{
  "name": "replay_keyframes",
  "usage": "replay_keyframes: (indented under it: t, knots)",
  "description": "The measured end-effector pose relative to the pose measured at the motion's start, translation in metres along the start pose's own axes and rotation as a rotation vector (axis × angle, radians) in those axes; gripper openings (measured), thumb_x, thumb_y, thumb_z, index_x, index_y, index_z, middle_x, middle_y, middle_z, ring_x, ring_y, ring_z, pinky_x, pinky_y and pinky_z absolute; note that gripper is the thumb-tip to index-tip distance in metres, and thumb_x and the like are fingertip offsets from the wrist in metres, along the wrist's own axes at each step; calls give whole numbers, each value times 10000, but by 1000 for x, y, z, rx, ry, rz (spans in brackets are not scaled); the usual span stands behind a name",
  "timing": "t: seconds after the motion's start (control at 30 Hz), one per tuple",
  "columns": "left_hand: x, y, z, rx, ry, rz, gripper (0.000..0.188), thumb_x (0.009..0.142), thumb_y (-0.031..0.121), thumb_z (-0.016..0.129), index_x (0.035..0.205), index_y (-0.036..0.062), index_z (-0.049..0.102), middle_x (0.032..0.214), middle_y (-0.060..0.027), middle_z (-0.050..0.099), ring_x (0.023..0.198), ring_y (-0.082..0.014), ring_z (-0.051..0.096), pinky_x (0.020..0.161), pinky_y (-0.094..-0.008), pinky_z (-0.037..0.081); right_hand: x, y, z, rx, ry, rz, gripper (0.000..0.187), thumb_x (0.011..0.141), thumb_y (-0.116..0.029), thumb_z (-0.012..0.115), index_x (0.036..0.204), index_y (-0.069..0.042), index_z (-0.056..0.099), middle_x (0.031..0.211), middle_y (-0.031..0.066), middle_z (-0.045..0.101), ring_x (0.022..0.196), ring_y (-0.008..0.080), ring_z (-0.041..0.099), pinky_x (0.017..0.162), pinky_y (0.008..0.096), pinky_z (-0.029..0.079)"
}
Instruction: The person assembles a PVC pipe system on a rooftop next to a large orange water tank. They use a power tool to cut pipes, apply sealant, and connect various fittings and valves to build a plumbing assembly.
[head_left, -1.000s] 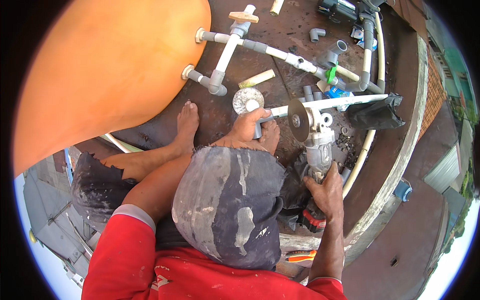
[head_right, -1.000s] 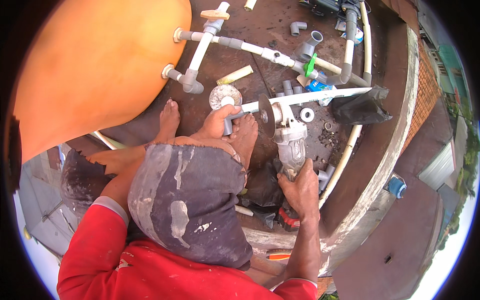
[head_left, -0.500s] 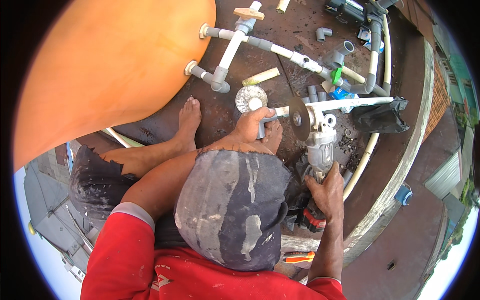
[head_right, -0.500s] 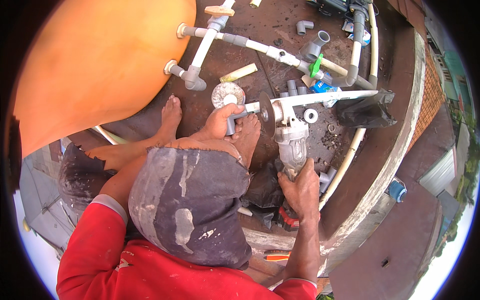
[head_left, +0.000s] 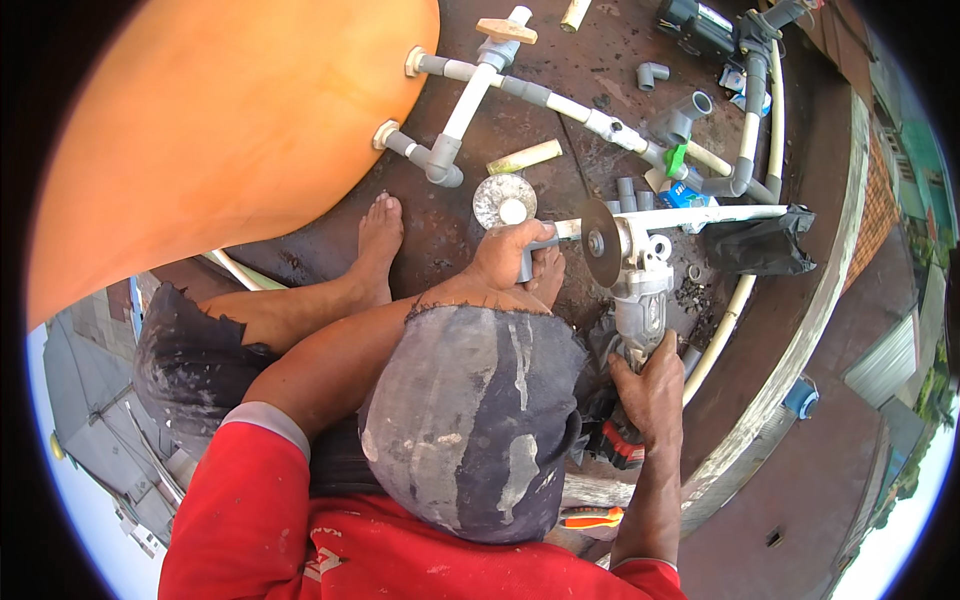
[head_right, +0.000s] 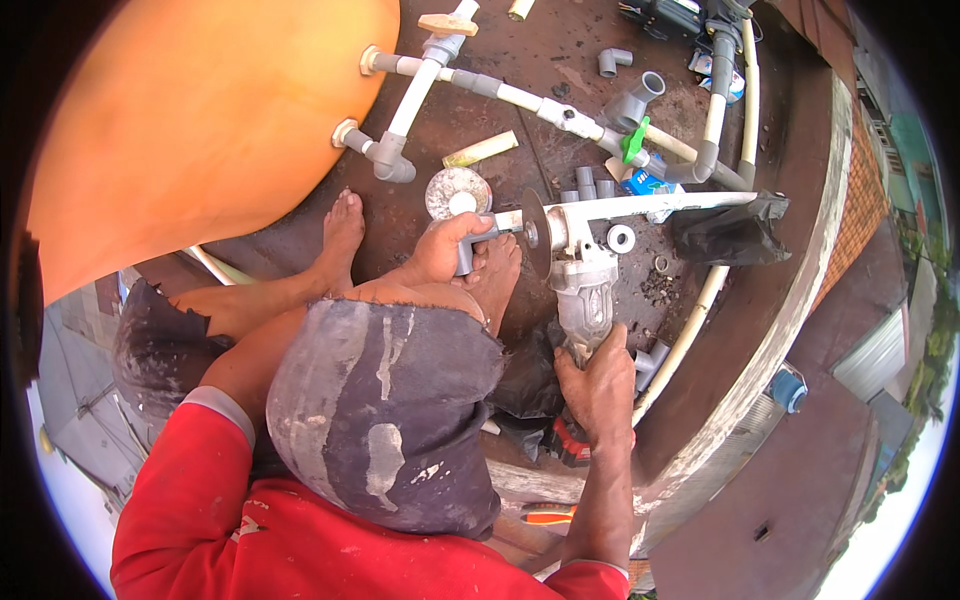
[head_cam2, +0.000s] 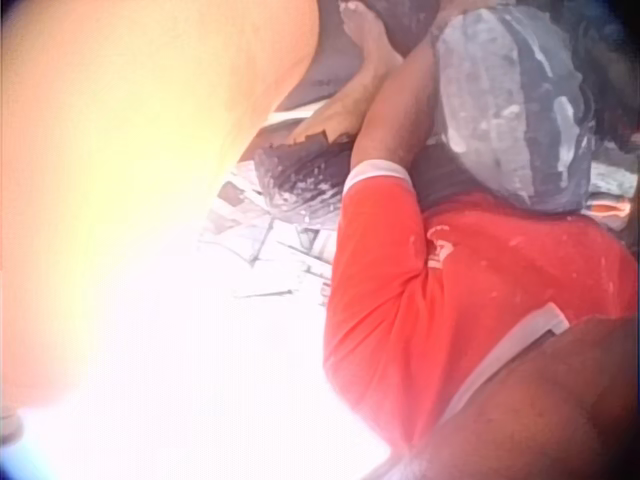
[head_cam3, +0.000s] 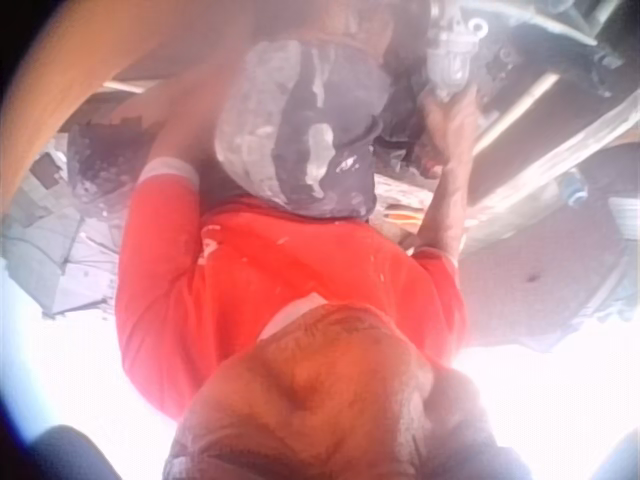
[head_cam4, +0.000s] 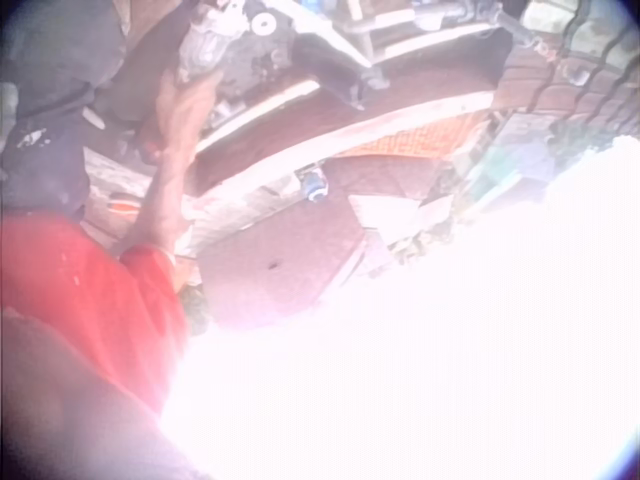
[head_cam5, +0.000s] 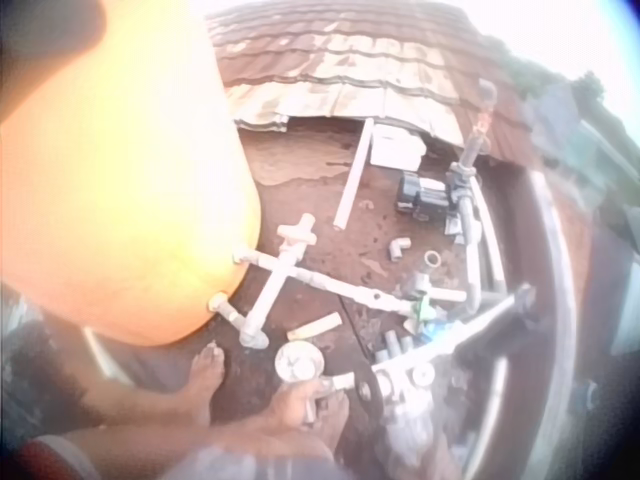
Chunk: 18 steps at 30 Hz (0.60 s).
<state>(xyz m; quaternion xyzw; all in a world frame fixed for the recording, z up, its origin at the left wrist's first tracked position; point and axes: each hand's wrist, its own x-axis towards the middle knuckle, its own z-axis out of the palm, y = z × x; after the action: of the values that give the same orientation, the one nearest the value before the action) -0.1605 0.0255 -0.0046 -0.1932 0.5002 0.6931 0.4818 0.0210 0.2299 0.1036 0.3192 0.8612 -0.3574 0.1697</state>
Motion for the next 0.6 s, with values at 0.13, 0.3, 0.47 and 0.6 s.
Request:
replay_keyframes:
  t: [0.13, 0.3, 0.47, 0.6]
  knots:
    - [-1, 0, 1, 19, 30, 17, 321, 1001, 371, 679, 943, 56, 695, 716, -41, 609, 529, -175, 574, 471, -333, 412, 0, 0, 1, -13, 5, 2, 526, 887, -178, 843, 1189, 95, 509, 1022, 398, 745, 1016, 574, 734, 879, 581, 572]
    - [-7, 3, 9, -44, 52, 39, 314, 996, 279, 725, 800, 38, 681, 694, -50, 627, 526, -171, 568, 495, -351, 432, -4, -5, 1, -53, 30, 20, 528, 906, -192, 830, 1211, 97, 510, 1036, 398, 743, 1028, 571, 734, 888, 584, 570]
    - [-2, -3, 2, 23, 18, 92, 310, 1014, 308, 705, 887, 26, 718, 705, -49, 633, 532, -167, 586, 491, -339, 435, -3, -8, 0, -81, 20, 48, 523, 912, -198, 828, 1217, 94, 519, 1044, 389, 746, 1047, 567, 733, 905, 583, 567]
    - [-2, -4, 2, 28, 18, 111, 310, 1022, 299, 695, 914, 10, 726, 707, -55, 638, 531, -170, 600, 482, -337, 445, -4, -10, -1, -98, 24, 54, 520, 917, -204, 830, 1215, 93, 524, 1051, 385, 747, 1046, 565, 734, 905, 580, 568]
